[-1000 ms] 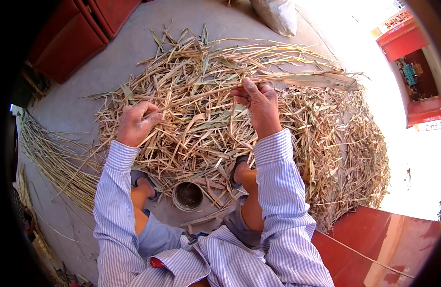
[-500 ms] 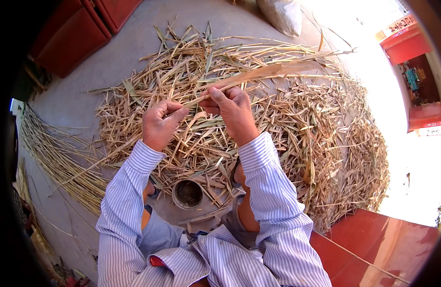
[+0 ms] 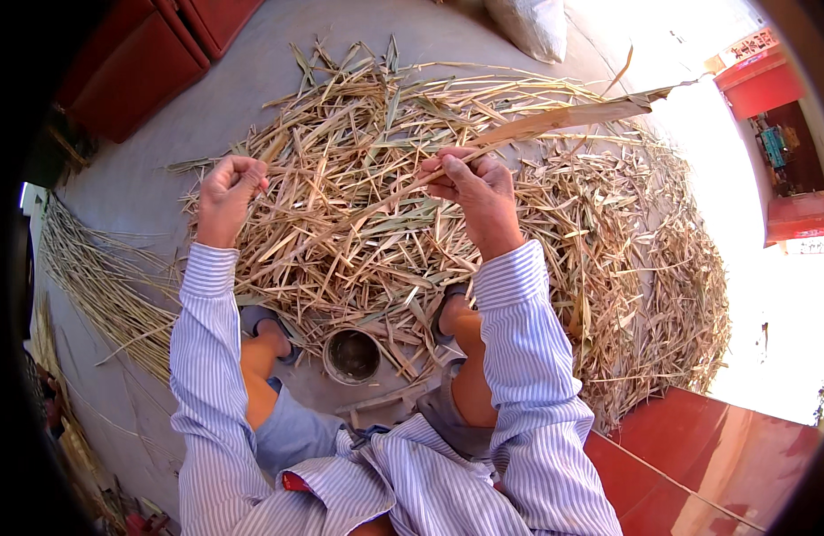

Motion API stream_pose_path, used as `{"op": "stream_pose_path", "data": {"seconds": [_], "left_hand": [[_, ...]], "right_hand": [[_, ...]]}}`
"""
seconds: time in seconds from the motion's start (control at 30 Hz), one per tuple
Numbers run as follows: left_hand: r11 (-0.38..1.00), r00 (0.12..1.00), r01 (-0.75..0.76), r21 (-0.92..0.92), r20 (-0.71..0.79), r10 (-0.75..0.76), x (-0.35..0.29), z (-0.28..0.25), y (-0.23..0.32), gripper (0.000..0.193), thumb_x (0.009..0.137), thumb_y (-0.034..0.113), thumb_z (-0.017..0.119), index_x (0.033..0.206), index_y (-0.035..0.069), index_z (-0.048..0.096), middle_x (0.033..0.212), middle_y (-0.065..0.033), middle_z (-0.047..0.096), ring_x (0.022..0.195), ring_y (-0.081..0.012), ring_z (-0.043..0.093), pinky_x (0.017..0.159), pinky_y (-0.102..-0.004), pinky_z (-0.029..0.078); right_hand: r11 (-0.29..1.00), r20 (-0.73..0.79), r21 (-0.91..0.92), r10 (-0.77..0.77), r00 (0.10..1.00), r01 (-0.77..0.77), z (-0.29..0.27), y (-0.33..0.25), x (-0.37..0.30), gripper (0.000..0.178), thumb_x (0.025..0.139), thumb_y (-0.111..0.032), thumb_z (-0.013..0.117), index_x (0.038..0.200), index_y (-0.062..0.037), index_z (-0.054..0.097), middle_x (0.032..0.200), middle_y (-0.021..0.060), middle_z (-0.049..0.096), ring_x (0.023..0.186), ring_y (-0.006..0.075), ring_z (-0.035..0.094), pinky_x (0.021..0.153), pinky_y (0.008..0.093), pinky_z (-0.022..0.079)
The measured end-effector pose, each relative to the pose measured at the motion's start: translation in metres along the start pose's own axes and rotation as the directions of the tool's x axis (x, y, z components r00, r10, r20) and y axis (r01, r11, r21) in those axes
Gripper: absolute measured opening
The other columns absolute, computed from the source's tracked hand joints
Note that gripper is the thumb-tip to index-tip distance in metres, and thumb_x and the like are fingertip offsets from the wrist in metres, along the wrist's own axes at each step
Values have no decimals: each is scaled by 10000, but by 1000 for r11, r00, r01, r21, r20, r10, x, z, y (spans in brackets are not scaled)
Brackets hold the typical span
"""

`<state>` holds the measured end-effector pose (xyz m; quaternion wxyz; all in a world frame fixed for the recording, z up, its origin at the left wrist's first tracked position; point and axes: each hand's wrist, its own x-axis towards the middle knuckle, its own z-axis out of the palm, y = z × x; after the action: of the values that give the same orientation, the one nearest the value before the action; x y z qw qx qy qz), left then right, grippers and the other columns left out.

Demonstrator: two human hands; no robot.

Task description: The person sits on the floor and repeatedly strips dried leaves from long straw stalks by hand. The stripped leaves are dropped onto a pile on the floor, and the cleaned stalks are set aside.

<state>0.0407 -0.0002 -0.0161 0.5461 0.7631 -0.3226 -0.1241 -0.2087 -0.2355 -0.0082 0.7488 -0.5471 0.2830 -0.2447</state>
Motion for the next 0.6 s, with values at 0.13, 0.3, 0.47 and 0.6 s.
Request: {"op": "stream_pose_path", "data": {"seconds": [0.13, 0.3, 0.47, 0.6], "left_hand": [[782, 927, -375, 497, 195, 321, -15, 28, 1, 348, 846, 322, 729, 948, -1, 649, 817, -92, 671, 761, -169, 632, 654, -319, 499], [994, 895, -107, 15, 436, 90, -32, 57, 14, 321, 864, 269, 723, 968, -29, 664, 829, -90, 682, 820, -148, 647, 696, -299, 514], [996, 924, -23, -88, 378, 55, -34, 66, 12, 212, 869, 174, 720, 935, -22, 675, 812, -60, 689, 750, -108, 639, 676, -256, 520], [915, 931, 226, -333, 351, -103, -34, 73, 9, 186, 855, 150, 732, 896, -18, 664, 787, -68, 692, 711, -105, 623, 646, -245, 512]], "right_hand": [[997, -44, 69, -23, 999, 26, 1, -6, 3, 236, 981, -131, 530, 1144, 37, 551, 1026, 157, 694, 910, 211, 696, 753, 281, 585], [984, -42, 170, -56, 998, 62, 7, -6, 4, 233, 976, -132, 541, 1141, 33, 554, 1019, 157, 691, 910, 222, 698, 756, 284, 590], [991, -47, 119, -59, 997, 64, 21, -6, 1, 238, 962, -178, 583, 1085, 26, 586, 957, 140, 694, 860, 207, 698, 727, 279, 579], [997, 20, -73, 8, 1000, -6, 34, 6, -3, 231, 952, -208, 611, 1023, 11, 602, 903, 122, 692, 782, 185, 694, 679, 269, 564]]}}
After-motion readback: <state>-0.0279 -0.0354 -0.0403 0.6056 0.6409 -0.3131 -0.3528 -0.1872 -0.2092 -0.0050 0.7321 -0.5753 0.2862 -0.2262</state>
